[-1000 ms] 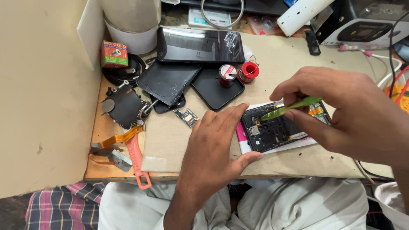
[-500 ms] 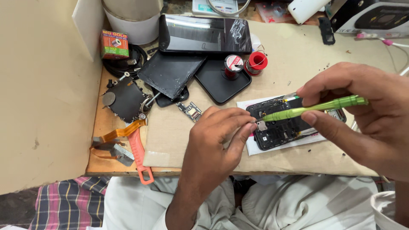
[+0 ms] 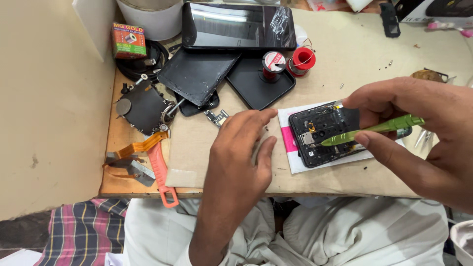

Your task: The person holds a smartphone, peels the protective film from its back, then pries open the back cover with a green pry tool and works on the internal components, lifting the cover off and manipulating the exposed battery and board area.

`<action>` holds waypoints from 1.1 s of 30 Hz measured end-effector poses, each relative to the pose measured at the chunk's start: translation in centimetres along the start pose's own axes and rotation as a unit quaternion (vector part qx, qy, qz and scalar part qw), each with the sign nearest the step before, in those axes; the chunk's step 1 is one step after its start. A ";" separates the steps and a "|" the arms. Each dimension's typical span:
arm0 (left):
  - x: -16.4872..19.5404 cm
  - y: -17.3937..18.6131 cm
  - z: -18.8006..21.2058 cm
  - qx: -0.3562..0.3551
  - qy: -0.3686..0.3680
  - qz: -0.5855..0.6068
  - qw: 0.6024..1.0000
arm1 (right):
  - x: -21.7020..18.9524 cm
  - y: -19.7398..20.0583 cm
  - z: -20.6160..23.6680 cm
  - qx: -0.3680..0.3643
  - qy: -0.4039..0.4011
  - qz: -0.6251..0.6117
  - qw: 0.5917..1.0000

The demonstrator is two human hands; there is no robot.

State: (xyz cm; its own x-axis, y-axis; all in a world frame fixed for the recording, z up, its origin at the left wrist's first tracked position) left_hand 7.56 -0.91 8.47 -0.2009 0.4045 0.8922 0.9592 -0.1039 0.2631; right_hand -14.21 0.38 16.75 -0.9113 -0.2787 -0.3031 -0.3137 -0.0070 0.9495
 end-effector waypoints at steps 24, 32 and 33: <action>1.4 1.7 0.7 -0.070 -0.037 -0.073 0.994 | -2.2 -0.1 -0.8 -0.019 0.006 0.048 0.999; 1.6 1.6 0.8 -0.093 -0.061 -0.053 0.992 | -4.5 -0.5 -1.3 -0.053 -0.064 0.119 0.989; 1.6 1.9 0.8 -0.084 -0.066 -0.055 0.993 | -4.5 -0.5 -1.4 -0.068 -0.095 0.120 0.986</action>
State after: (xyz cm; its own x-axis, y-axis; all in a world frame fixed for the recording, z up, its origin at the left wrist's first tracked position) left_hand 9.20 0.28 10.12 -0.2640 0.5357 0.8020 0.8842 -0.1977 0.4232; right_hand -9.62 0.31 17.75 -0.9925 -0.1026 -0.0666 -0.0568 -0.0950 0.9938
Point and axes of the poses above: each hand's wrist, its own z-axis away from the middle knuckle, its own y-axis out of the back of the hand, x = y × z, the point moved 4 cm from there along -z, towards the middle knuckle, and after that the axes turned 8 degrees about z, right-handed, at the moved point
